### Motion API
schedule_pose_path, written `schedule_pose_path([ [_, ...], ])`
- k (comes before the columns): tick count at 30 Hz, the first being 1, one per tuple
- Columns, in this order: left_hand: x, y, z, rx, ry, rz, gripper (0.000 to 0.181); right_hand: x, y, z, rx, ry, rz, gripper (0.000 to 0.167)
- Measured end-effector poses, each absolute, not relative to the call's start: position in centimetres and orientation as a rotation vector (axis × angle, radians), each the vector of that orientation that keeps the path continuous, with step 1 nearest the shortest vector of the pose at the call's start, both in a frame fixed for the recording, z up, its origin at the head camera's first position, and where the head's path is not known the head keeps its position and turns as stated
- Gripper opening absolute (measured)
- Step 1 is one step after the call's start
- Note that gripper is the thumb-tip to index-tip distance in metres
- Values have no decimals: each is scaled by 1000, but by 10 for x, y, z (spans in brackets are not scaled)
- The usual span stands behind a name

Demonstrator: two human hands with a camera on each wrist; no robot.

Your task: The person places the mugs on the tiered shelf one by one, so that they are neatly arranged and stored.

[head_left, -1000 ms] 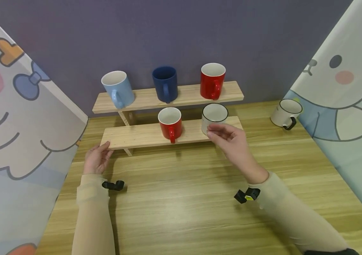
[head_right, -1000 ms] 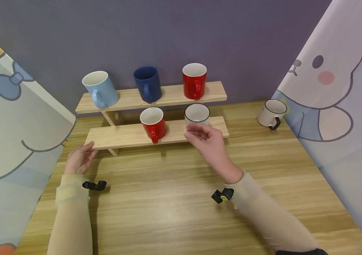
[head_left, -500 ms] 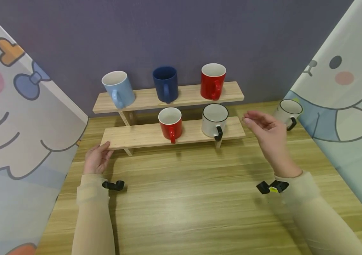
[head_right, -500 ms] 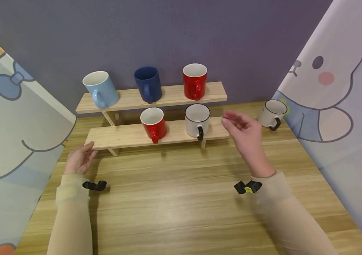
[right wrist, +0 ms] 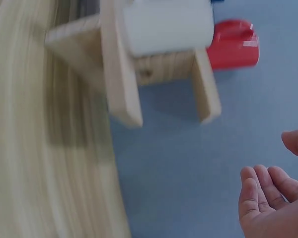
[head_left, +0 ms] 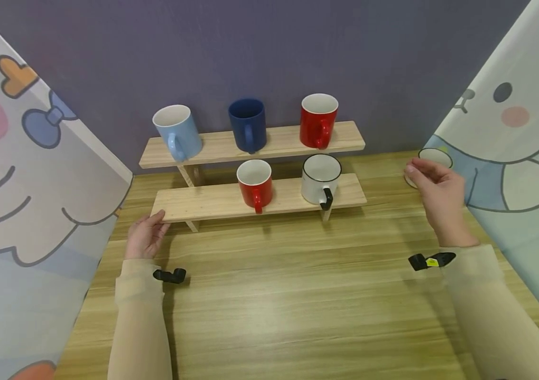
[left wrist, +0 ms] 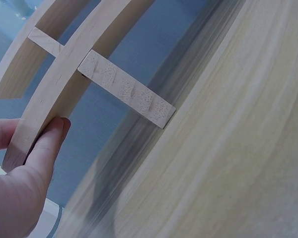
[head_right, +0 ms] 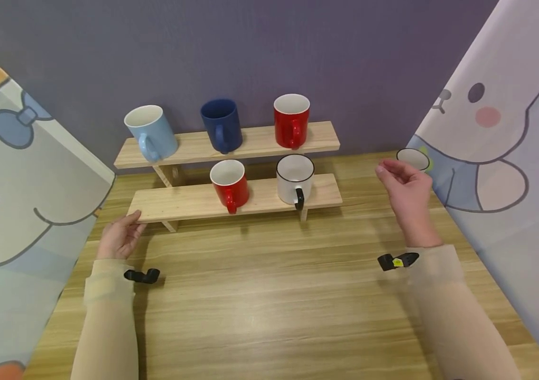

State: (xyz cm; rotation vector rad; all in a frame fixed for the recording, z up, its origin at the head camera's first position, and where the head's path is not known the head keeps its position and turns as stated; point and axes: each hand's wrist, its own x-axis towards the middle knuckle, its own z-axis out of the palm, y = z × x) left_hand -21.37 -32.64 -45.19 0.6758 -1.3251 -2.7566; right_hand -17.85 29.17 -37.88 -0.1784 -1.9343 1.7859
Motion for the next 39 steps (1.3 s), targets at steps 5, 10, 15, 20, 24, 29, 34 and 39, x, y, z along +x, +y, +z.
schedule_pose_path([
  [5, -214, -326, -451, 690, -1324, -2751, 14, -185, 317, -386, -283, -2066, 1641, 35],
  [10, -213, -327, -452, 665, -1305, -2769, 13, -191, 342, -396, -391, -2109, 1593, 38],
  [15, -213, -327, -453, 660, -1296, -2774, 15, -196, 367, -405, -517, -2185, 1535, 49],
  [20, -213, -327, -453, 659, -1293, -2777, 13, -199, 385, -413, -633, -2211, 1519, 49],
  [24, -213, -327, -452, 648, -1286, -2782, 13, -197, 394, -420, -728, -2230, 1575, 42],
  [29, -212, -327, -451, 662, -1297, -2768, 13, -203, 402, -428, -736, -2130, 1762, 39],
  [34, -213, -327, -453, 663, -1301, -2764, 12, -213, 407, -434, -708, -2086, 1953, 76],
  [39, -214, -326, -453, 651, -1291, -2778, 14, -218, 412, -441, -674, -2264, 1870, 42],
])
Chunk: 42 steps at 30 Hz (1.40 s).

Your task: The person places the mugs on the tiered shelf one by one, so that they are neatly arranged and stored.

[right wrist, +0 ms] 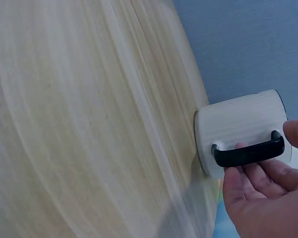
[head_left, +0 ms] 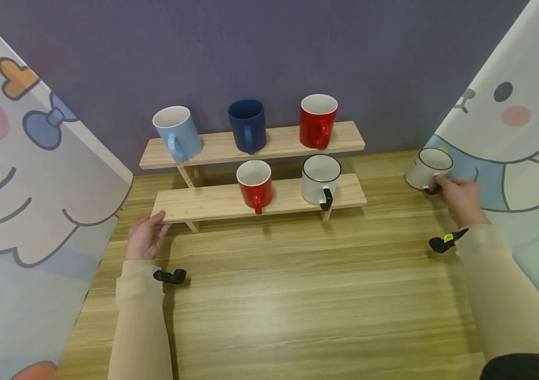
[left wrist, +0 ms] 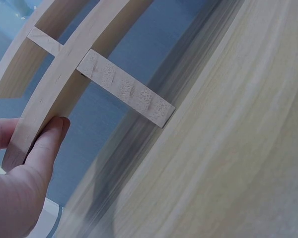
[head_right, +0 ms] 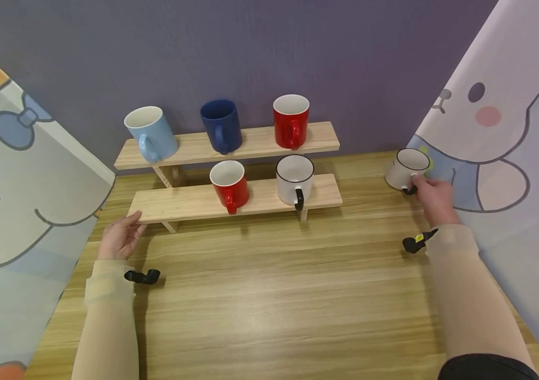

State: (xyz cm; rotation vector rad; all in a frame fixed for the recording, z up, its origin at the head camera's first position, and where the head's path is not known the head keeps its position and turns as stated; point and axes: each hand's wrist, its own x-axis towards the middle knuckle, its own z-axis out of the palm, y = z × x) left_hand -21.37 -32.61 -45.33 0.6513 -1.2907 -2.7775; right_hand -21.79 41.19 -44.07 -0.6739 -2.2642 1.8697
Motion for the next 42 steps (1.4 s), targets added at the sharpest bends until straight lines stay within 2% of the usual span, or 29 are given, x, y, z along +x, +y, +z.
schedule_pose_path([
  [2, -214, -326, -453, 654, -1289, -2780, 16, -219, 413, -443, -658, -2290, 1856, 33],
  [8, -214, -326, -452, 647, -1281, -2788, 25, -221, 414, -445, -589, -2246, 1924, 30],
  [14, -214, -326, -452, 646, -1286, -2784, 24, -223, 412, -447, -485, -2131, 2038, 26],
  [42, -214, -327, -452, 654, -1280, -2783, 23, -225, 409, -458, -340, -1536, 2441, 22],
])
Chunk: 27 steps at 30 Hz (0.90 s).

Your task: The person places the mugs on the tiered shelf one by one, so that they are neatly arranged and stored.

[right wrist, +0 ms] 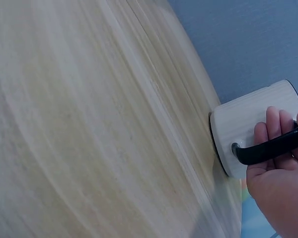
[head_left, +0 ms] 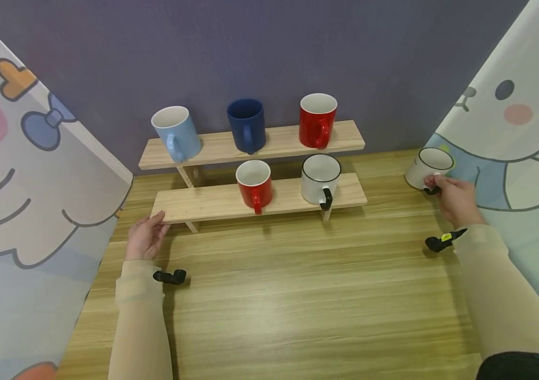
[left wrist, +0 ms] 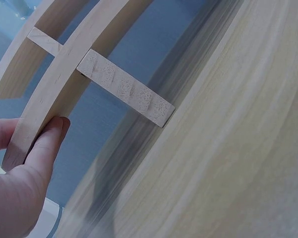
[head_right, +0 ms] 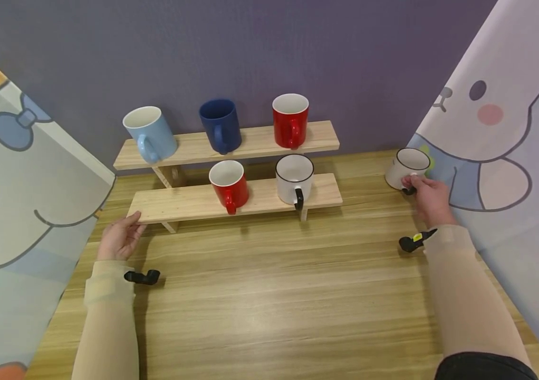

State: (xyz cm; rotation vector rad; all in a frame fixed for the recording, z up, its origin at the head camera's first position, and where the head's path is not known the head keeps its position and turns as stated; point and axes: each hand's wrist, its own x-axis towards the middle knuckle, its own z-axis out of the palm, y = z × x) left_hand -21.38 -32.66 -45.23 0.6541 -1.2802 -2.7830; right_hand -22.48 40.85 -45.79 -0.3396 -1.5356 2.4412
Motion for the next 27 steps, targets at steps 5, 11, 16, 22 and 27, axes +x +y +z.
schedule_pose_path([
  [5, -214, -326, -453, 650, -1271, -2781, 19, -220, 407, -454, -330, -1502, 2448, 21],
  [11, -214, -325, -453, 656, -1294, -2764, 16, -210, 400, -443, -234, -1444, 2513, 19],
  [16, -214, -326, -454, 654, -1277, -2769, 14, -202, 397, -433, -119, -1381, 2606, 19],
  [22, -214, -327, -454, 644, -1261, -2781, 16, -189, 390, -416, 15, -1492, 2642, 21],
  [27, -214, -327, -454, 650, -1271, -2774, 17, -176, 387, -404, 248, -1510, 2728, 26],
])
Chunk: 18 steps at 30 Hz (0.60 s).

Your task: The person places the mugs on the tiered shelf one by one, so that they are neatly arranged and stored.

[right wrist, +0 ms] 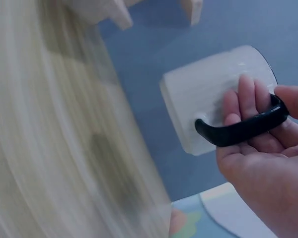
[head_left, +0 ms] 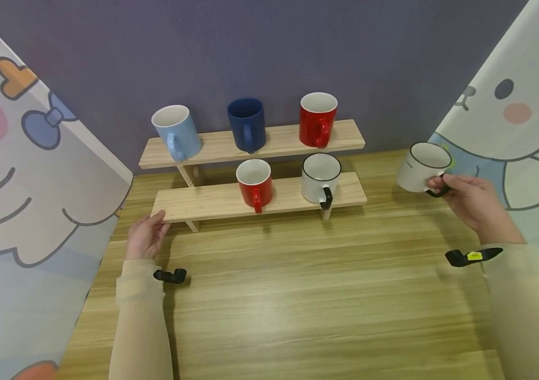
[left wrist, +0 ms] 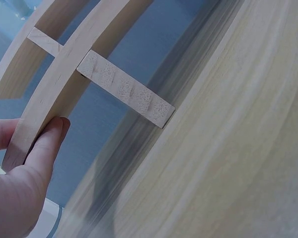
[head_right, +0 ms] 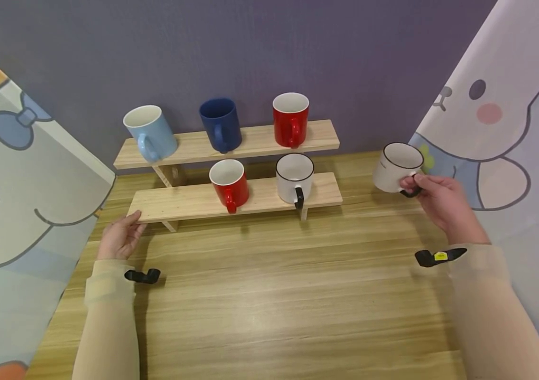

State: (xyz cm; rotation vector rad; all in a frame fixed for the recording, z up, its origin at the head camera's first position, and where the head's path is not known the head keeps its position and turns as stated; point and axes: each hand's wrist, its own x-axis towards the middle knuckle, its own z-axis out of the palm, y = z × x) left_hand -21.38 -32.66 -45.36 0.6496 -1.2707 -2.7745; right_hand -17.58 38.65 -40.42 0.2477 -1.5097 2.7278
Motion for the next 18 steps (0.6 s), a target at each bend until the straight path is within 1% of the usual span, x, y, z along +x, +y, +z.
schedule_pose_path([
  [6, -214, -326, -452, 654, -1275, -2769, 21, -164, 380, -392, 510, -1645, 2741, 31],
  [10, -214, -327, -453, 657, -1268, -2773, 25, -161, 375, -385, 743, -1708, 2736, 35],
  [13, -213, -327, -453, 659, -1272, -2772, 23, -159, 372, -382, 867, -1735, 2745, 37],
  [18, -213, -327, -454, 657, -1279, -2765, 18, -154, 369, -379, 982, -1760, 2766, 41],
])
